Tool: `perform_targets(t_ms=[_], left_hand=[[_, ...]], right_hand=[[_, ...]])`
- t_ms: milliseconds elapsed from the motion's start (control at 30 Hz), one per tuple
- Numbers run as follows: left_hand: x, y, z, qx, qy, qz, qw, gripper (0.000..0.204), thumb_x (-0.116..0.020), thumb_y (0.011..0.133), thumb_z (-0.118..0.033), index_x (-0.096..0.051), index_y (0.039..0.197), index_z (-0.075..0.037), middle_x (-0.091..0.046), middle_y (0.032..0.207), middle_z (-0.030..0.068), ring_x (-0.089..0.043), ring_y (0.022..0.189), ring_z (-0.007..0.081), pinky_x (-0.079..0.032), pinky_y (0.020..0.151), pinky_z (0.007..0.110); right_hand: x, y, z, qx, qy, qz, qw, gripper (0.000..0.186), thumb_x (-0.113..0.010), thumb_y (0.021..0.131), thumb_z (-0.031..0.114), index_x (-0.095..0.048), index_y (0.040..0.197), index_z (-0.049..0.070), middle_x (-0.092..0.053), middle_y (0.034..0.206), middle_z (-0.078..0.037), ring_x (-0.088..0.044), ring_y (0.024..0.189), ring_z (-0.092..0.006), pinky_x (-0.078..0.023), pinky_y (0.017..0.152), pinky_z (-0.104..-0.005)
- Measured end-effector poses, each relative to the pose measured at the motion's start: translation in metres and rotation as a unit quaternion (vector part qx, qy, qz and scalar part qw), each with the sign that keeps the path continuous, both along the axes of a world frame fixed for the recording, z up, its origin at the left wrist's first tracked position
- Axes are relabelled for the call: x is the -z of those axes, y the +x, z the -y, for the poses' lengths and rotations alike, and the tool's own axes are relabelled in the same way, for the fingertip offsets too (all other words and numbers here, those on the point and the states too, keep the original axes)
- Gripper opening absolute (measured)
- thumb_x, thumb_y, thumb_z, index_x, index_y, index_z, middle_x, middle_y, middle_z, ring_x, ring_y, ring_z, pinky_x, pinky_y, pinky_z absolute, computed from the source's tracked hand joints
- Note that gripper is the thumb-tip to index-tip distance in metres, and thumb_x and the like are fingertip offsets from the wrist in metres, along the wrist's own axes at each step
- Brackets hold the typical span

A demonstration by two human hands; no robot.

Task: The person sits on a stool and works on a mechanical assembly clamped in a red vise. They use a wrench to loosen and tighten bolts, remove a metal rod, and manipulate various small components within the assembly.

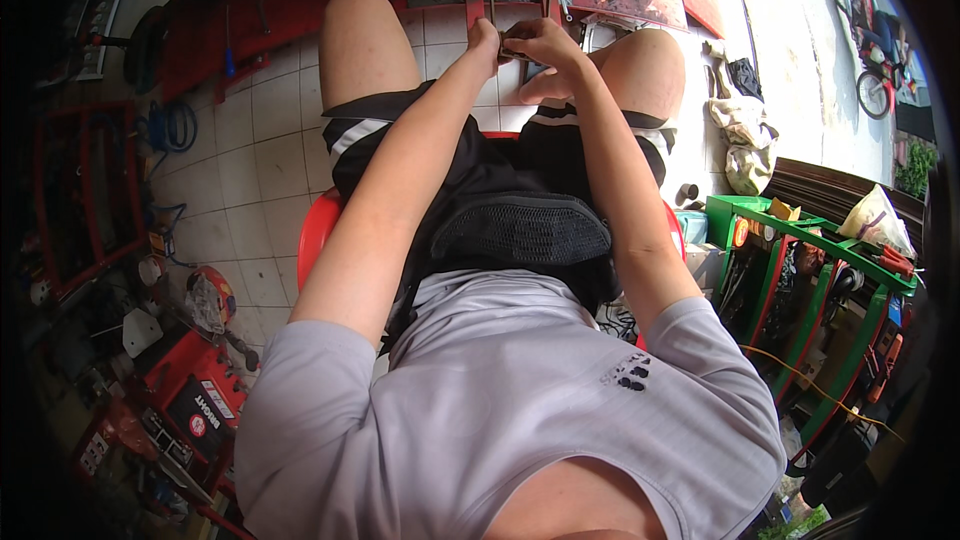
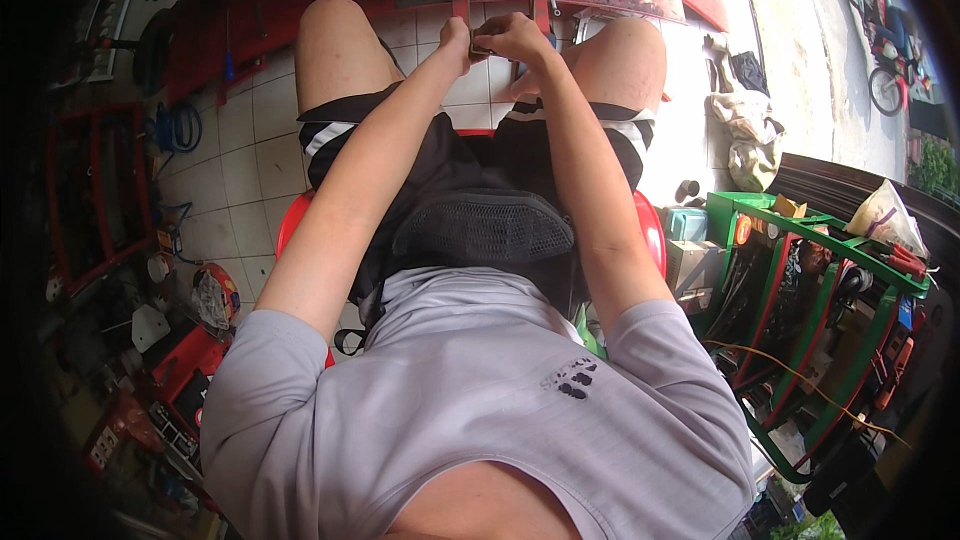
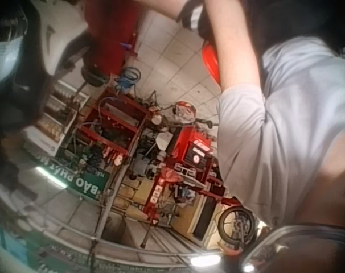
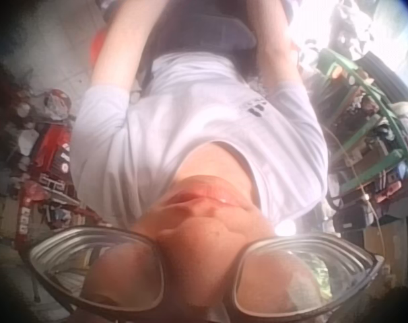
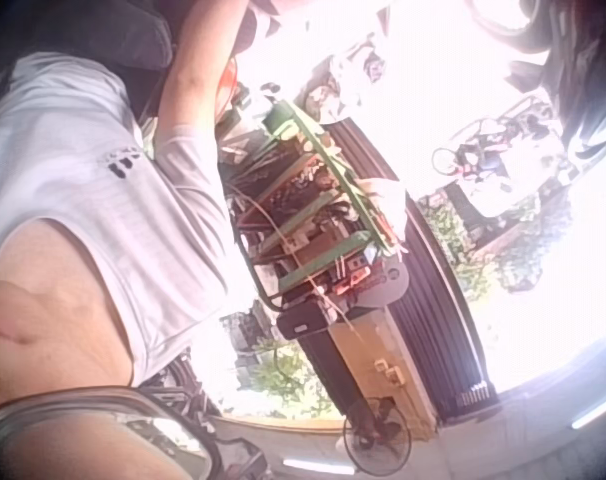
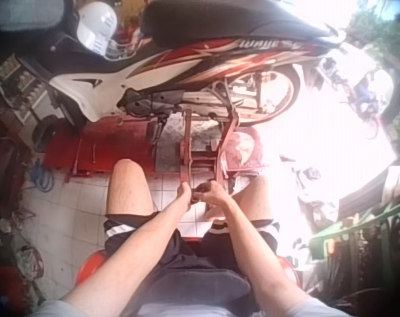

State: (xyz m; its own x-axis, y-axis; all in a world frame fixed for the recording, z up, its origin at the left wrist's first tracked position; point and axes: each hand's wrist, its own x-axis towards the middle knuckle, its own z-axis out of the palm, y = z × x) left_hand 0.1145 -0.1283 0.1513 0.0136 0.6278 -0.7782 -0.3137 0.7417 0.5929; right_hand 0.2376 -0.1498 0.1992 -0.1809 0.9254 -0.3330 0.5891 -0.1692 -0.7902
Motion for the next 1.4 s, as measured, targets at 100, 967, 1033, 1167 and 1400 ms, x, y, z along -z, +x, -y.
perform_targets(t_ms=[100, 967, 1033, 1167, 1400], left_hand=[[-0.001, 0.001, -0.001, 0.001, 0.000, 0.010, 1.000, 0.034, -0.029, 0.088, -0.033, -0.047, 0.097, -0.005, -0.058, 0.087, 0.0117, -0.063, 0.073, 0.0247, -0.054, 0.062, 0.043], [0.000, -0.002, 0.001, 0.012, 0.004, -0.003, 1.000, 0.032, -0.029, 0.087, -0.031, -0.048, 0.094, -0.006, -0.059, 0.083, 0.0108, -0.062, 0.072, 0.0242, -0.053, 0.061, 0.042], [-0.002, 0.000, 0.001, 0.013, 0.002, 0.000, 1.000, 0.032, -0.029, 0.087, -0.031, -0.048, 0.094, -0.006, -0.059, 0.083, 0.0108, -0.062, 0.072, 0.0241, -0.053, 0.061, 0.042], [-0.001, 0.002, 0.000, 0.010, 0.009, -0.008, 1.000, 0.033, -0.029, 0.087, -0.031, -0.048, 0.094, -0.005, -0.058, 0.085, 0.0120, -0.062, 0.071, 0.0242, -0.053, 0.061, 0.042], [0.004, 0.000, -0.003, 0.017, 0.001, -0.002, 1.000, 0.041, -0.023, 0.090, -0.037, -0.048, 0.097, -0.005, -0.057, 0.086, 0.0131, -0.061, 0.071, 0.0253, -0.053, 0.058, 0.042]], right_hand=[[0.004, 0.001, -0.001, -0.010, 0.013, 0.011, 1.000, 0.034, -0.068, 0.072, 0.028, -0.070, 0.097, 0.005, -0.069, 0.090, -0.013, -0.065, 0.085, -0.0224, -0.050, 0.079, -0.0321], [0.010, 0.002, -0.003, -0.013, 0.003, -0.059, 0.998, 0.034, -0.069, 0.070, 0.027, -0.068, 0.096, 0.004, -0.069, 0.087, -0.012, -0.065, 0.080, -0.0197, -0.050, 0.075, -0.0294], [0.011, 0.004, -0.003, -0.027, -0.004, -0.052, 0.998, 0.036, -0.068, 0.070, 0.029, -0.069, 0.096, 0.004, -0.069, 0.089, -0.012, -0.066, 0.082, -0.0204, -0.050, 0.076, -0.0301], [0.011, 0.000, -0.005, 0.073, 0.000, 0.032, 0.997, 0.037, -0.068, 0.068, 0.028, -0.070, 0.096, 0.005, -0.069, 0.091, -0.012, -0.066, 0.085, -0.0207, -0.050, 0.079, -0.0313], [0.003, 0.002, -0.001, -0.031, -0.010, -0.026, 0.999, 0.035, -0.069, 0.067, 0.025, -0.070, 0.095, 0.005, -0.069, 0.092, -0.012, -0.066, 0.086, -0.0222, -0.050, 0.082, -0.0317]])
